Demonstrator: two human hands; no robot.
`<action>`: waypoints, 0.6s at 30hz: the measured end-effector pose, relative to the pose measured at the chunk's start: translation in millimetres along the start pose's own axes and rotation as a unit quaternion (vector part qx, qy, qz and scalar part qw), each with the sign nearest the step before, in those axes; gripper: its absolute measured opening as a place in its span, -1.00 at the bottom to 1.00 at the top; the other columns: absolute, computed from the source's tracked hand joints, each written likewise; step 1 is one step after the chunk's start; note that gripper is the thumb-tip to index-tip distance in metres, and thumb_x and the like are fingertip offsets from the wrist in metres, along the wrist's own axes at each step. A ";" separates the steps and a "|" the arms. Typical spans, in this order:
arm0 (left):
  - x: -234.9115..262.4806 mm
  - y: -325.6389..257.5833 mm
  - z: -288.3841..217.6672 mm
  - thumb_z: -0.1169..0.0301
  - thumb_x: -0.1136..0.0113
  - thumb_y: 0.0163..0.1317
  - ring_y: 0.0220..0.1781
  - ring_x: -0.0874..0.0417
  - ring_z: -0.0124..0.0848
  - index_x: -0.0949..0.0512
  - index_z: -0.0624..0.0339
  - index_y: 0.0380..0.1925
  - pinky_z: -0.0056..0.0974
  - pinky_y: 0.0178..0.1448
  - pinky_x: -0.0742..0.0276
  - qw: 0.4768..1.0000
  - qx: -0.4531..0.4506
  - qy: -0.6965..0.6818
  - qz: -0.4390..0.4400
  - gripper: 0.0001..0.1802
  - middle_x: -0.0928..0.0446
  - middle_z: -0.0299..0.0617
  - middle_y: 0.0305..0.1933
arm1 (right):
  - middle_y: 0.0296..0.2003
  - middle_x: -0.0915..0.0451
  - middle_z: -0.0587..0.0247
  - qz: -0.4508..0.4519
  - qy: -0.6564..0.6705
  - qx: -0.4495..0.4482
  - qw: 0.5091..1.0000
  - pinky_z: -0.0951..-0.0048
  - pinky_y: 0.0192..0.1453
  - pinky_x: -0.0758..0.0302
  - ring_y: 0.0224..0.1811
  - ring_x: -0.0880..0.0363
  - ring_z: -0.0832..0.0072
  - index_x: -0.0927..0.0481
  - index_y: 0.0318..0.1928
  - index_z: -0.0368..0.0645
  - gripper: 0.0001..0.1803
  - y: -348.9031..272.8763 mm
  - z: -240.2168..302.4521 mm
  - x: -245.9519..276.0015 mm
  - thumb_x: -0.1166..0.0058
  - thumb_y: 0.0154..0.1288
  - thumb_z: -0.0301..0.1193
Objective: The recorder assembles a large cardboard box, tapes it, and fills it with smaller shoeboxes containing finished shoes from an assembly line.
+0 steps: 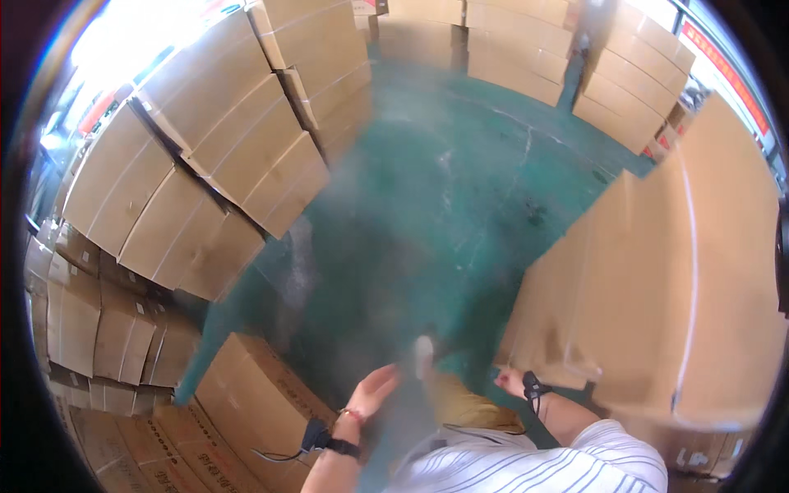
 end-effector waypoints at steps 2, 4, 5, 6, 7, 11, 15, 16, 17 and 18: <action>48.3 29.8 -1.3 0.41 -0.02 0.20 0.05 -0.44 -0.39 -0.28 0.28 0.10 -0.35 0.15 -0.31 0.997 0.054 -0.046 -0.031 -0.55 -0.43 -0.11 0.02 | -0.41 -0.58 0.05 0.012 -0.131 -0.081 0.988 0.22 -0.24 -0.44 -0.33 -0.56 0.17 -0.60 -0.34 -0.06 -0.68 44.4 -29.6 21.9 0.16 0.13 -0.17; 117.7 60.7 51.8 0.46 -0.01 0.19 0.00 -0.47 -0.38 -0.25 0.30 0.11 -0.38 0.06 -0.39 0.977 0.101 -0.115 -0.151 -0.54 -0.44 -0.13 -0.03 | -0.35 -0.58 0.01 -0.319 -0.427 0.310 0.787 0.22 -0.21 -0.44 -0.28 -0.55 0.18 -0.59 -0.37 -0.17 -0.60 89.4 -91.7 53.8 0.10 0.09 -0.09; 182.0 30.3 101.9 0.40 -0.05 0.14 -0.08 -0.52 -0.37 -0.34 0.27 0.05 -0.39 -0.07 -0.44 0.950 0.142 -0.077 -0.268 -0.56 -0.51 -0.10 -0.14 | -0.35 -0.57 0.01 -0.109 -0.318 0.231 0.913 0.21 -0.21 -0.44 -0.28 -0.55 0.16 -0.59 -0.37 -0.17 -0.60 126.4 -69.9 62.8 0.11 0.10 -0.09; 194.9 34.1 76.4 0.30 -0.07 0.09 -0.18 -0.57 -0.35 -0.46 0.22 -0.05 -0.33 -0.17 -0.45 0.909 0.294 0.126 -0.268 -0.60 -0.57 -0.11 -0.28 | -0.35 -0.57 0.00 0.044 -0.225 0.006 0.973 0.20 -0.20 -0.43 -0.28 -0.54 0.14 -0.59 -0.38 -0.16 -0.60 145.2 -48.9 93.1 0.13 0.10 -0.10; 238.7 3.1 97.3 0.18 -0.04 0.10 -0.15 -0.54 -0.34 -0.52 0.17 -0.17 -0.33 -0.18 -0.44 0.825 0.396 0.249 -0.319 -0.63 -0.54 -0.19 -0.29 | -0.35 -0.56 0.00 0.071 -0.198 -0.048 0.976 0.18 -0.20 -0.43 -0.27 -0.53 0.13 -0.59 -0.38 -0.16 -0.61 179.5 7.0 119.1 0.14 0.11 -0.10; 340.4 -57.1 143.0 0.11 0.11 0.15 -0.12 -0.55 -0.29 -0.56 -0.04 -0.27 -0.22 -0.13 -0.47 0.610 0.299 0.714 -0.166 -0.67 -0.56 -0.26 -0.19 | -0.46 -0.54 -0.02 0.059 -0.005 0.035 0.998 0.18 -0.24 -0.42 -0.32 -0.52 0.10 -0.58 -0.43 -0.15 -0.54 303.9 189.8 185.4 0.09 0.10 0.01; 326.1 74.1 125.6 0.22 0.15 0.24 0.04 -0.44 -0.34 -0.47 0.03 -0.09 -0.27 0.01 -0.39 0.497 0.177 0.821 0.218 -0.68 -0.44 -0.27 0.00 | -0.40 -0.53 0.03 0.000 0.031 0.208 0.978 0.23 -0.22 -0.40 -0.28 -0.49 0.14 -0.52 -0.38 -0.18 -0.70 406.9 289.8 237.6 0.02 0.12 -0.17; 327.6 117.1 114.2 0.25 0.16 0.27 0.09 -0.40 -0.36 -0.43 0.05 -0.03 -0.28 0.05 -0.37 0.451 0.110 0.838 0.287 -0.67 -0.41 -0.28 0.07 | -0.39 -0.52 0.04 -0.019 0.037 0.258 0.965 0.24 -0.21 -0.40 -0.26 -0.47 0.15 -0.51 -0.37 -0.17 -0.74 428.1 313.6 254.0 0.01 0.12 -0.22; 333.8 164.3 101.0 0.26 0.14 0.24 0.04 -0.43 -0.34 -0.45 0.04 -0.08 -0.27 0.01 -0.39 0.522 0.152 0.804 0.241 -0.70 -0.43 -0.26 0.01 | -0.39 -0.51 0.04 -0.014 0.074 0.271 0.960 0.24 -0.20 -0.39 -0.24 -0.45 0.13 -0.50 -0.37 -0.17 -0.77 451.7 326.3 268.4 0.03 0.12 -0.25; 344.7 218.2 83.8 0.27 0.11 0.21 -0.01 -0.46 -0.31 -0.47 0.04 -0.14 -0.26 -0.04 -0.41 0.585 0.180 0.769 0.182 -0.72 -0.45 -0.24 -0.05 | -0.39 -0.51 0.04 -0.019 0.075 0.266 0.961 0.24 -0.20 -0.39 -0.24 -0.45 0.13 -0.50 -0.37 -0.17 -0.77 473.4 327.1 280.0 0.03 0.12 -0.25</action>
Point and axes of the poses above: each hand's wrist, its own y-axis towards the middle knuckle, its own x-axis out of the back of the hand, z = x × y, the point moved 1 cm from there along y, towards the middle knuckle
